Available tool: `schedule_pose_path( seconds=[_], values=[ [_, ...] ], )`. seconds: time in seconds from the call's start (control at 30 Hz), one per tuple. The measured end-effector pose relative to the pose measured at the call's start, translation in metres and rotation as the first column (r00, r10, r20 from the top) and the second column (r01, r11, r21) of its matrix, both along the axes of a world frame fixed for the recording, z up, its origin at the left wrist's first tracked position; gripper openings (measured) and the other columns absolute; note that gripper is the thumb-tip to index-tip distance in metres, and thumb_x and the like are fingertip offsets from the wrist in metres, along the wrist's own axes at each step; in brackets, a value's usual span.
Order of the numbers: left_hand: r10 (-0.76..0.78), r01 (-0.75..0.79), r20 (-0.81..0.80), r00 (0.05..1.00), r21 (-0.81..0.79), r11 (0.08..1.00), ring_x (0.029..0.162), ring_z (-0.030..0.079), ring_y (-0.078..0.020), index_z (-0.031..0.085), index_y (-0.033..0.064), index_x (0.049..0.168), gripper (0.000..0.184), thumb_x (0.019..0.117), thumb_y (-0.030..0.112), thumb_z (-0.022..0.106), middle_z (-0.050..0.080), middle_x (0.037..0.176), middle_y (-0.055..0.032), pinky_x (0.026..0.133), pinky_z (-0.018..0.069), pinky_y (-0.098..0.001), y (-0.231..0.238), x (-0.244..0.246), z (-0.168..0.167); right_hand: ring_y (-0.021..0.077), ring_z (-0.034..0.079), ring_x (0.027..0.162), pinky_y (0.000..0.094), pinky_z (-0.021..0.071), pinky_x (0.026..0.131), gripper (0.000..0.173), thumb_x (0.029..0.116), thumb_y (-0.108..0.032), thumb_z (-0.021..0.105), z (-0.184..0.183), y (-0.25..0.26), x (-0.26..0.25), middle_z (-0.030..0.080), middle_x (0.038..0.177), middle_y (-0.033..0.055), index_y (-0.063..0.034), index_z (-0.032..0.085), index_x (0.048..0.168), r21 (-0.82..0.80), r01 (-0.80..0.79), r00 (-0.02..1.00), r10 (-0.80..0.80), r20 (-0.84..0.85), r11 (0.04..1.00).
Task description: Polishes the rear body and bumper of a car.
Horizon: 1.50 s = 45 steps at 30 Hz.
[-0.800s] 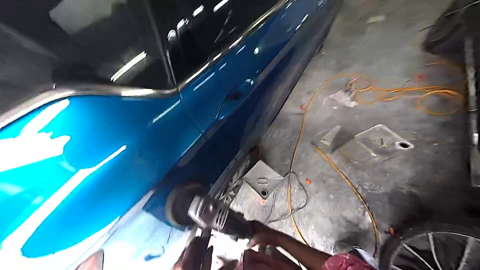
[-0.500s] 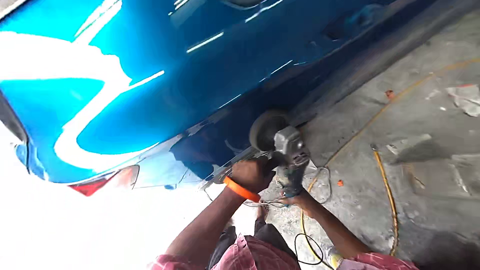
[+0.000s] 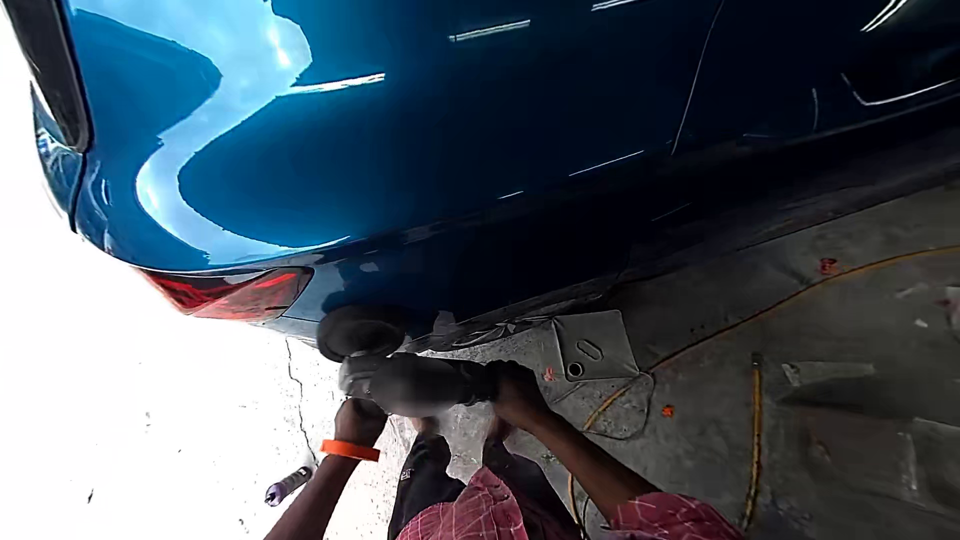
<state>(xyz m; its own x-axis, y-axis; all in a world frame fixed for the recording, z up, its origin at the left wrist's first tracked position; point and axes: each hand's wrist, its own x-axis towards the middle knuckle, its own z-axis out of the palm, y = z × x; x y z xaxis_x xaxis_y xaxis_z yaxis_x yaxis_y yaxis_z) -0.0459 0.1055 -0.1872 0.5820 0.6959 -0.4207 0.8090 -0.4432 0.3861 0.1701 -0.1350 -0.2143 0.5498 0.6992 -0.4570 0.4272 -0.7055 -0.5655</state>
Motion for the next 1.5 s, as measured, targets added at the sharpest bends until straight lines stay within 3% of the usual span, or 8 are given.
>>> schedule_pose_path(
  seconds=[0.1,0.3,0.43,0.63,0.83,1.1,1.3,1.5],
  values=[
    [-0.027,0.018,0.103,0.994,0.089,0.996,0.084,0.073,-0.0319,0.074,0.0055,0.094,0.036,0.0804,0.039,0.076,0.074,0.085,-0.0134,0.078,0.0563,-0.0599,0.004,0.000,0.025,0.0319,0.066,0.108,0.0577,0.0514,0.094,0.031,0.0822,-0.025,0.074,0.012,0.009,0.000,0.072,0.107,0.0116,-0.0103,0.072,0.110,0.076,0.029,0.999,-0.031,0.032,0.997],
    [-0.365,0.365,-0.154,0.918,-0.032,0.931,0.093,0.072,-0.0355,0.073,0.0116,0.101,0.031,0.0902,0.040,0.066,0.074,0.093,-0.0135,0.080,0.0536,-0.0620,-0.052,0.105,0.106,0.0242,0.065,0.119,0.0424,0.0493,0.109,0.065,0.0779,-0.029,0.085,-0.004,-0.073,0.031,0.069,0.124,0.0168,0.0019,0.063,0.130,0.134,0.259,0.954,-0.233,-0.188,0.956],
    [-0.527,0.524,-0.052,0.848,-0.066,0.849,0.091,0.071,-0.0347,0.073,0.0135,0.102,0.038,0.0945,0.048,0.060,0.073,0.091,-0.0125,0.077,0.0542,-0.0624,-0.082,0.152,0.100,0.0249,0.063,0.120,0.0407,0.0495,0.108,0.075,0.0699,-0.016,0.092,0.002,-0.123,0.048,0.066,0.126,0.0199,0.0063,0.058,0.133,0.039,0.405,0.891,-0.385,-0.242,0.913],
    [-0.512,0.489,-0.046,0.858,-0.233,0.840,0.095,0.071,-0.0358,0.070,0.0109,0.104,0.028,0.0952,0.035,0.060,0.073,0.096,-0.0145,0.077,0.0536,-0.0624,-0.073,0.127,0.037,0.0278,0.064,0.123,0.0458,0.0477,0.110,0.076,0.0699,-0.023,0.092,-0.020,-0.119,0.064,0.067,0.128,0.0201,0.0040,0.060,0.133,0.026,0.248,0.967,-0.246,-0.062,0.969],
    [-0.164,0.120,-0.083,0.983,-0.389,0.913,0.110,0.068,-0.0369,0.072,0.0046,0.113,0.036,0.0922,0.033,0.068,0.072,0.114,-0.0192,0.095,0.0522,-0.0611,-0.016,0.053,-0.040,0.0401,0.064,0.115,0.0602,0.0494,0.100,0.055,0.0785,-0.025,0.081,-0.020,-0.023,0.037,0.069,0.119,0.0207,-0.0020,0.065,0.125,-0.313,-0.143,0.964,0.204,0.172,0.939],
    [-0.085,0.076,0.000,0.996,-0.430,0.900,0.119,0.062,-0.0390,0.066,-0.0071,0.120,0.031,0.0965,0.012,0.067,0.067,0.122,-0.0260,0.106,0.0464,-0.0535,0.120,-0.040,-0.092,0.0400,0.065,0.116,0.0622,0.0508,0.095,0.064,0.0834,-0.024,0.073,0.016,0.154,-0.057,0.067,0.126,0.0208,-0.0032,0.055,0.141,-0.568,-0.256,0.919,0.379,0.108,0.782],
    [0.315,-0.175,0.226,0.922,-0.482,0.859,0.109,0.064,-0.0304,0.060,-0.0070,0.124,0.027,0.0987,0.002,0.063,0.066,0.117,-0.0237,0.100,0.0497,-0.0463,0.245,-0.096,-0.054,0.0389,0.070,0.099,0.0604,0.0549,0.082,0.053,0.0853,-0.030,0.076,0.056,0.284,-0.135,0.071,0.107,0.0189,-0.0033,0.060,0.127,-0.536,-0.241,0.898,0.396,0.194,0.809],
    [0.184,-0.050,0.287,0.940,-0.419,0.907,0.105,0.067,-0.0357,0.066,-0.0081,0.114,0.027,0.0913,0.005,0.074,0.069,0.110,-0.0252,0.097,0.0508,-0.0524,0.235,-0.098,-0.068,0.0370,0.069,0.105,0.0593,0.0544,0.088,0.055,0.0835,-0.028,0.078,0.062,0.265,-0.128,0.070,0.112,0.0174,-0.0062,0.061,0.131,-0.539,-0.226,0.894,0.393,0.217,0.811]
  ],
)
